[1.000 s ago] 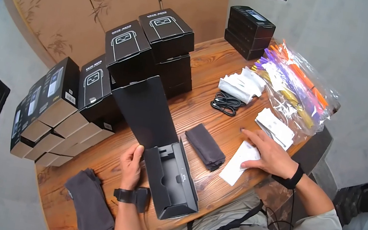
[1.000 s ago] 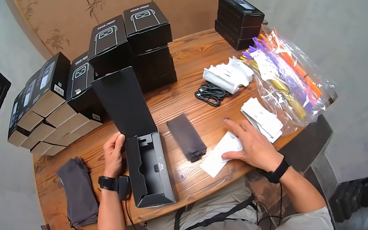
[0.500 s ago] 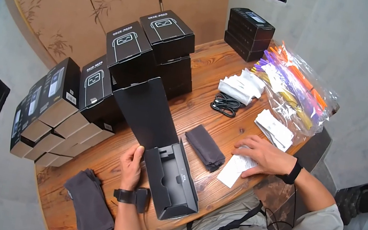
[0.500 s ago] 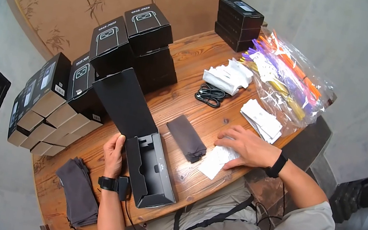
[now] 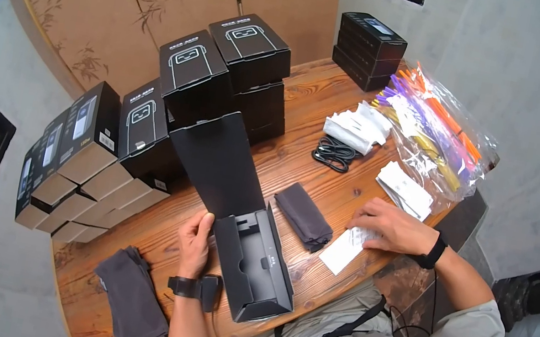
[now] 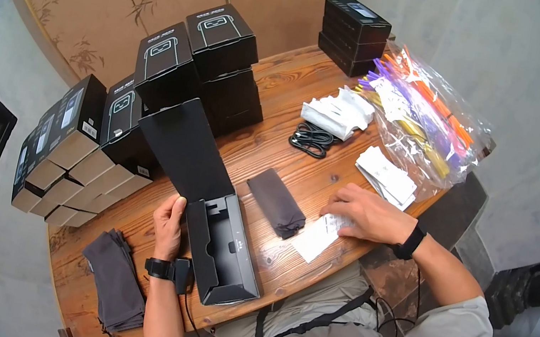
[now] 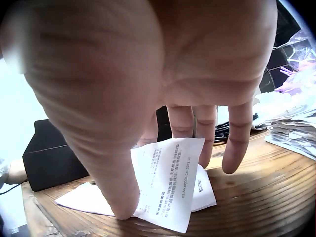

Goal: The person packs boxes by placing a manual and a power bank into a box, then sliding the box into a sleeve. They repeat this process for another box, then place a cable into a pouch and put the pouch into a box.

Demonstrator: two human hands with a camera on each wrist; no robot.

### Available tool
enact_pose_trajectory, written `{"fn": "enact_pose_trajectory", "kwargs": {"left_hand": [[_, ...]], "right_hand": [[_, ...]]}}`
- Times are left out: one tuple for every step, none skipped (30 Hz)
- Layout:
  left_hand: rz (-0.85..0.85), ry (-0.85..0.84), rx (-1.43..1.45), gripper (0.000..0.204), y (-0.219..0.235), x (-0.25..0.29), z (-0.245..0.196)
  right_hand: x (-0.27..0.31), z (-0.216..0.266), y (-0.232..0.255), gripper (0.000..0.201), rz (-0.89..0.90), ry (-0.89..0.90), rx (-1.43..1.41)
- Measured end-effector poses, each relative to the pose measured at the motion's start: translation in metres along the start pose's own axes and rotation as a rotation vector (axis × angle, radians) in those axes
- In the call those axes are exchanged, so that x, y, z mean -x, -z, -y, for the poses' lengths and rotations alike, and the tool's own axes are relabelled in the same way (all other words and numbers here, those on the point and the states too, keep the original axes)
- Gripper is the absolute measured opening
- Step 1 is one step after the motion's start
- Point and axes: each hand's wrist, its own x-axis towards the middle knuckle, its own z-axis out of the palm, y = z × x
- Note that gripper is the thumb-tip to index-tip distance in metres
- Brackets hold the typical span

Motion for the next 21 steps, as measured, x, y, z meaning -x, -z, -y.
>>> {"fn": "enact_pose_trajectory", "kwargs": {"left_hand": [[0.001,0.001,0.001,0.024,0.001,0.000,0.001],[0.003,0.002,0.002,0.024,0.001,0.000,0.001],[0.006,0.002,0.003,0.024,0.001,0.000,0.002],[0.010,0.000,0.001,0.024,0.002,0.000,0.003],[0.013,-0.003,0.000,0.024,0.003,0.000,0.004],[0.015,-0.007,-0.002,0.025,0.003,-0.001,0.004],[0.008,-0.007,0.002,0.025,0.003,-0.001,0.004],[0.004,-0.006,0.005,0.025,0.002,-0.001,0.004],[0.000,-0.003,0.010,0.025,0.001,0.000,0.003],[0.003,0.000,0.009,0.024,0.001,0.000,0.003],[0.006,0.003,0.008,0.024,0.002,0.000,0.004],[0.009,0.006,0.005,0.024,0.003,0.000,0.004],[0.000,0.005,0.002,0.024,0.003,0.000,0.004],[-0.008,0.004,0.000,0.024,0.002,0.000,0.004],[-0.017,0.003,-0.002,0.024,0.002,0.001,0.005],[-0.008,0.004,0.003,0.023,0.002,0.000,0.005],[0.002,0.006,0.009,0.023,0.003,0.000,0.005],[0.013,0.009,0.016,0.022,0.003,0.000,0.005],[0.014,0.012,0.012,0.022,0.002,0.000,0.004],[0.014,0.014,0.007,0.022,0.002,0.000,0.003],[0.014,0.015,0.001,0.022,0.002,0.000,0.002]], "right_hand": [[0.000,-0.002,0.000,0.037,-0.015,0.014,0.023],[0.001,-0.005,-0.001,0.034,-0.030,0.028,0.046],[0.001,-0.007,-0.001,0.031,-0.045,0.041,0.070],[0.001,-0.007,-0.001,0.027,-0.031,0.025,0.052],[0.001,-0.007,0.000,0.024,-0.018,0.010,0.035],[0.000,-0.006,0.001,0.022,-0.004,-0.003,0.019],[-0.001,-0.004,0.002,0.023,0.013,0.035,-0.008],[-0.003,-0.002,0.003,0.024,0.030,0.071,-0.037],[-0.004,0.001,0.003,0.025,0.047,0.106,-0.066],[-0.006,0.003,0.002,0.027,0.036,0.133,-0.062],[-0.009,0.005,0.000,0.030,0.024,0.161,-0.058],[-0.010,0.006,-0.002,0.033,0.011,0.189,-0.055],[-0.010,0.004,-0.005,0.036,0.013,0.177,-0.032],[-0.010,0.001,-0.008,0.040,0.015,0.165,-0.010],[-0.010,0.000,-0.010,0.043,0.017,0.153,0.014],[-0.009,0.002,-0.010,0.044,0.030,0.119,0.023],[-0.008,0.005,-0.008,0.044,0.045,0.083,0.033],[-0.006,0.007,-0.008,0.045,0.059,0.046,0.043],[-0.004,0.007,-0.009,0.043,0.057,0.021,0.043],[-0.003,0.005,-0.010,0.041,0.053,-0.002,0.043],[-0.002,0.005,-0.010,0.040,0.050,-0.025,0.044]]}}
